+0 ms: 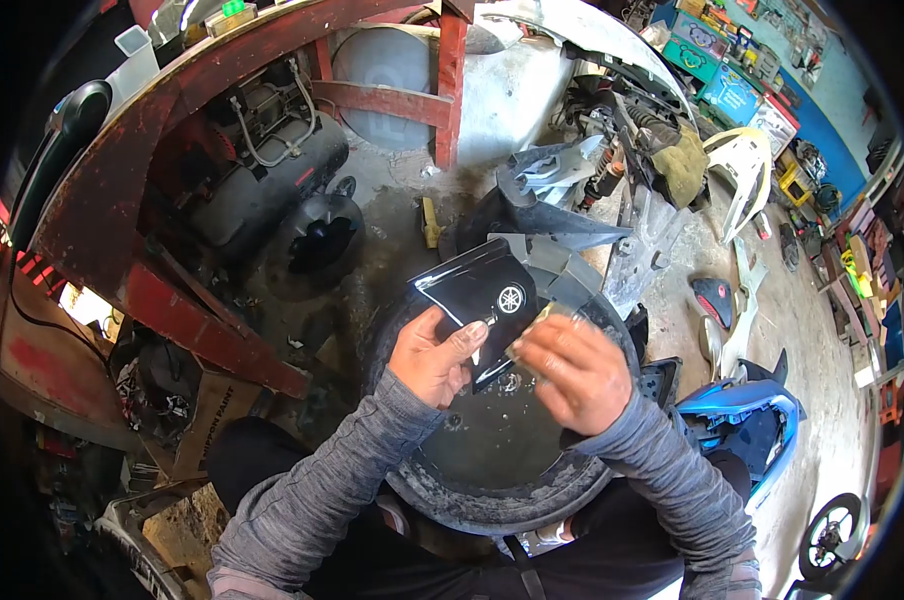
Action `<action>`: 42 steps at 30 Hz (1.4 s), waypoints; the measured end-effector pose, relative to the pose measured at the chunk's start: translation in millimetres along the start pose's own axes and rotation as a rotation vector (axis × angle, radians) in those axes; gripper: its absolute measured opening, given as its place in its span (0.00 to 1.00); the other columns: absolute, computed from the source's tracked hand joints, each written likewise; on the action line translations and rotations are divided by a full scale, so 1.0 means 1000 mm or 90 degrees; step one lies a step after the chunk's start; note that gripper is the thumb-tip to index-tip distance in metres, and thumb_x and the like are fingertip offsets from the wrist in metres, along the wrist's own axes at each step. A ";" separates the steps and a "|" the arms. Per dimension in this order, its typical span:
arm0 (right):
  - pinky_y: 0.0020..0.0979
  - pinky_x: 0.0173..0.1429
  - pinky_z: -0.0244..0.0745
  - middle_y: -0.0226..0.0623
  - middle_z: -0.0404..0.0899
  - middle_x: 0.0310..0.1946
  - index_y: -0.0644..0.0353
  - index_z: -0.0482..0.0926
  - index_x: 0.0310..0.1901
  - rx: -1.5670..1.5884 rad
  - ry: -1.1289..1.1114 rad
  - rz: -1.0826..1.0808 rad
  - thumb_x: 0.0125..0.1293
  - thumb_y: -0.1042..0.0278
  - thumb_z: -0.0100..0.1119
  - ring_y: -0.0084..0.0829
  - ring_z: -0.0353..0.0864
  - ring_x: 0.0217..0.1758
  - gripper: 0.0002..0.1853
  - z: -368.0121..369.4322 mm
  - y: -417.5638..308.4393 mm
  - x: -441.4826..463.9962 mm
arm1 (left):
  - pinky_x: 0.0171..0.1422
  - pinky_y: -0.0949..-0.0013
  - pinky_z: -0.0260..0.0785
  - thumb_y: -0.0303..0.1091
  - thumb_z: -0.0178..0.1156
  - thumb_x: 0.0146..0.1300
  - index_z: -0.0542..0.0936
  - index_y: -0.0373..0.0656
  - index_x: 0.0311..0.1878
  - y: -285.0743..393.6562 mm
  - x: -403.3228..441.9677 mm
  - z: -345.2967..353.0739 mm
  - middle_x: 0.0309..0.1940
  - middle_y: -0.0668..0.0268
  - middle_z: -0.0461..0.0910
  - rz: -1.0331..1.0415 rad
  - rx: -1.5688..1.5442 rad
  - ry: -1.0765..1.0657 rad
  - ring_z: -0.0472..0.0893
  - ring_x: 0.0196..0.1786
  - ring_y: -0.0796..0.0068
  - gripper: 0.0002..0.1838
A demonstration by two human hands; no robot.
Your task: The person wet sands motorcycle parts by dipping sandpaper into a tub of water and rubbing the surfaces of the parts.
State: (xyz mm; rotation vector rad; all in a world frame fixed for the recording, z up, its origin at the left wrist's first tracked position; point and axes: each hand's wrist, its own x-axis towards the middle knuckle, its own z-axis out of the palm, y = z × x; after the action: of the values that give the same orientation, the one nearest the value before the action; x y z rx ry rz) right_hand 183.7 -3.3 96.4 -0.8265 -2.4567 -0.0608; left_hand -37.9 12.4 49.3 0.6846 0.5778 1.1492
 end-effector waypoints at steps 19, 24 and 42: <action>0.40 0.58 0.77 0.35 0.81 0.46 0.61 0.83 0.47 -0.038 0.038 0.004 0.44 0.71 0.70 0.38 0.81 0.54 0.23 0.001 0.014 -0.002 | 0.57 0.64 0.80 0.24 0.57 0.74 0.74 0.36 0.57 -0.001 0.003 0.008 0.50 0.62 0.81 0.002 -0.040 -0.051 0.83 0.51 0.73 0.12; 0.40 0.58 0.77 0.35 0.81 0.46 0.59 0.83 0.46 0.043 0.013 -0.059 0.45 0.72 0.69 0.39 0.81 0.53 0.22 0.017 -0.017 0.000 | 0.61 0.61 0.78 0.24 0.57 0.74 0.73 0.36 0.62 0.000 0.004 0.020 0.54 0.59 0.81 -0.020 0.042 0.058 0.81 0.56 0.69 0.16; 0.41 0.57 0.77 0.38 0.80 0.44 0.61 0.82 0.46 0.024 0.039 -0.021 0.46 0.74 0.67 0.40 0.80 0.52 0.21 0.004 0.000 -0.002 | 0.41 0.75 0.77 0.26 0.60 0.72 0.77 0.40 0.54 -0.007 0.011 0.026 0.43 0.67 0.82 0.015 0.005 0.025 0.81 0.41 0.82 0.10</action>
State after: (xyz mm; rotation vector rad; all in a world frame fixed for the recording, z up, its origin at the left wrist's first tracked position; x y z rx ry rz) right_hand 182.6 -3.8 92.2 -0.7576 -2.4066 -0.0514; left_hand -11.3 15.9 60.3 0.6775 0.6096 1.1852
